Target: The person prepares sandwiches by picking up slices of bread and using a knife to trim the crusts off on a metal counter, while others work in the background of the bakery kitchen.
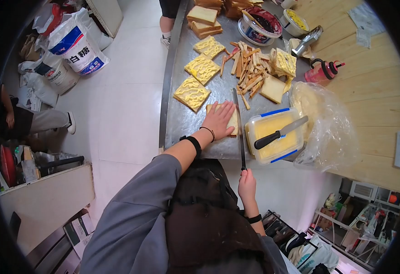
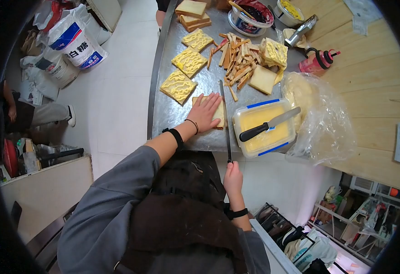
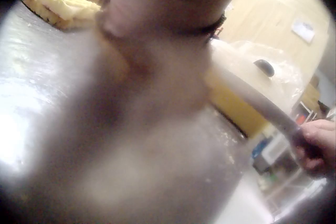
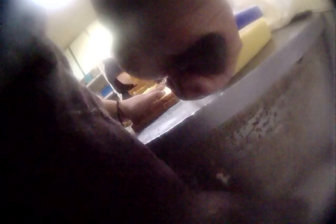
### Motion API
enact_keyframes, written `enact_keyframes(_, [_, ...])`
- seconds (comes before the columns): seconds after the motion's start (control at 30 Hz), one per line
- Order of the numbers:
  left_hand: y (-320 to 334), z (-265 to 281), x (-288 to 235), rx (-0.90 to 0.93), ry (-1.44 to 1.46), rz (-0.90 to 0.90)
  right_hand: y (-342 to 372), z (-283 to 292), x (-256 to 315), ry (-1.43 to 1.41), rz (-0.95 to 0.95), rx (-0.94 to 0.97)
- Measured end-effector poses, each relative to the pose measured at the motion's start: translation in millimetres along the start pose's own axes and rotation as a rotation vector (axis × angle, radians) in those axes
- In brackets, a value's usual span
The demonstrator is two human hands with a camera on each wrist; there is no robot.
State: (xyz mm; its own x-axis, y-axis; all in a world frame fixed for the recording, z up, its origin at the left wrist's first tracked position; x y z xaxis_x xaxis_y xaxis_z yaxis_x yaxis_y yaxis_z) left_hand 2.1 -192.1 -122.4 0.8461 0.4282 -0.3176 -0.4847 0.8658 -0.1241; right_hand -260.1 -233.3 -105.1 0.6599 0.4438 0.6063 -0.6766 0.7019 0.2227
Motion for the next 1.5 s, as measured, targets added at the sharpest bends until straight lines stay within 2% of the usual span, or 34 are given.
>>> enact_keyframes(0.13, [1, -1, -1, -0.015, 0.0, 0.034, 1, 2, 5, -0.056, -0.089, 0.055])
enact_keyframes(0.7, [2, 0, -2, -0.036, -0.013, 0.048, 2, 2, 5, 0.051, -0.058, 0.06])
enact_keyframes(0.93, [0, 3, -3, 0.013, -0.016, 0.058, 44, 6, -14, 0.093, -0.128, 0.146])
enact_keyframes(1.03, [0, 3, -3, 0.026, -0.052, 0.052, 46, 8, -10, 0.079, -0.096, 0.109])
enact_keyframes(1.23, [1, -3, -5, 0.039, -0.094, 0.035, -14, -17, 18, 0.038, -0.028, 0.088])
enact_keyframes(1.5, [-4, -1, -7, 0.065, -0.08, 0.041, 48, 15, -15, 0.169, -0.121, 0.129])
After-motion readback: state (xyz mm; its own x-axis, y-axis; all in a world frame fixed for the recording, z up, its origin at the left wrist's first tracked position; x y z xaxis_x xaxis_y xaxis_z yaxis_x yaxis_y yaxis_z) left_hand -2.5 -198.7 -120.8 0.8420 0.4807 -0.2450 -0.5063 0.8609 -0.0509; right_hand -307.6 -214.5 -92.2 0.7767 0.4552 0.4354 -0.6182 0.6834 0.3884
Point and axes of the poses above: each hand's wrist, its own y-axis away from the middle knuckle, its own z-axis out of the back of the hand, x = y × z, the point moved 7 cm from there along -y, towards the middle knuckle
